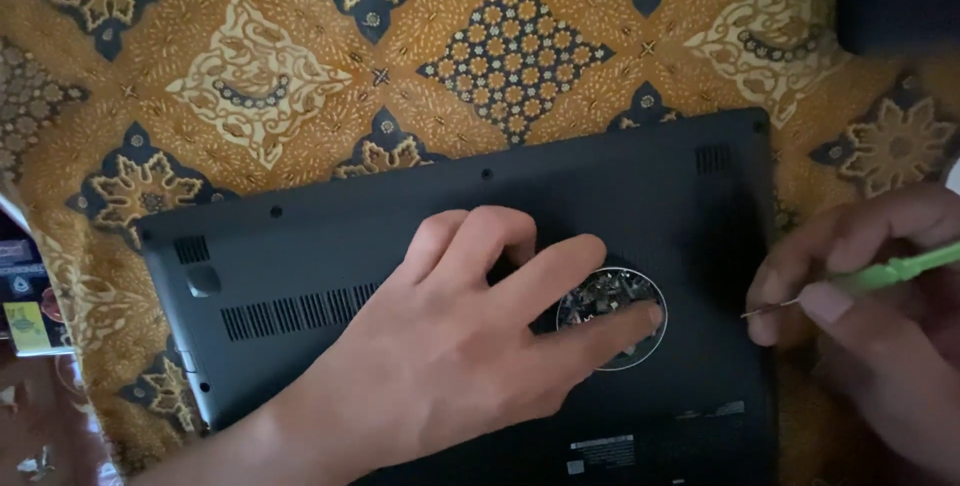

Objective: The person is assembling a laptop by attaching the bottom cover and screwing it into place.

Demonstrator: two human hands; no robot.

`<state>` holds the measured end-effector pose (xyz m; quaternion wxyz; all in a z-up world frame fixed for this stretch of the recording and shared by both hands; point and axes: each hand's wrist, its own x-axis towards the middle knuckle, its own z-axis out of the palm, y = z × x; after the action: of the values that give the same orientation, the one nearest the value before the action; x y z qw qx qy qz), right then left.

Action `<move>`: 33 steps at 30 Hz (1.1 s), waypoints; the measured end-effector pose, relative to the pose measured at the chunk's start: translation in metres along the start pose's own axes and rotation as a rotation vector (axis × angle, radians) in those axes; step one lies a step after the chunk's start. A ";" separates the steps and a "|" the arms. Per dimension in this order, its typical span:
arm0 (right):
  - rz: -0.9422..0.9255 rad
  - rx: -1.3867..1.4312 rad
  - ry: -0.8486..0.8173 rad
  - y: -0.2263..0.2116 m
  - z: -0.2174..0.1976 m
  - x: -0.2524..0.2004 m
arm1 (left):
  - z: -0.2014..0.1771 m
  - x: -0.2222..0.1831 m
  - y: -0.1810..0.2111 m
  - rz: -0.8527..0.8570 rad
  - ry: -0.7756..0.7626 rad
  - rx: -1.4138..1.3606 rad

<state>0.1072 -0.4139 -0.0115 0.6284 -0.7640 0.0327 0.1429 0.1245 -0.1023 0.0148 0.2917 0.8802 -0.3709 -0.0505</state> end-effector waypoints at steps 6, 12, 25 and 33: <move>-0.034 0.048 0.001 0.002 0.001 0.001 | 0.005 0.002 0.002 0.014 0.078 0.087; 0.037 0.005 0.036 0.003 -0.004 -0.005 | 0.002 -0.001 -0.001 0.009 0.056 0.074; 0.072 -0.071 0.012 0.009 -0.014 -0.010 | -0.004 0.002 -0.002 0.012 0.035 0.018; 0.140 -0.074 0.056 0.019 -0.015 -0.014 | 0.002 0.001 -0.001 0.016 0.014 0.024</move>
<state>0.0922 -0.4338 -0.0233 0.5871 -0.7861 0.0984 0.1663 0.1251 -0.1034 0.0127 0.2840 0.8810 -0.3764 -0.0375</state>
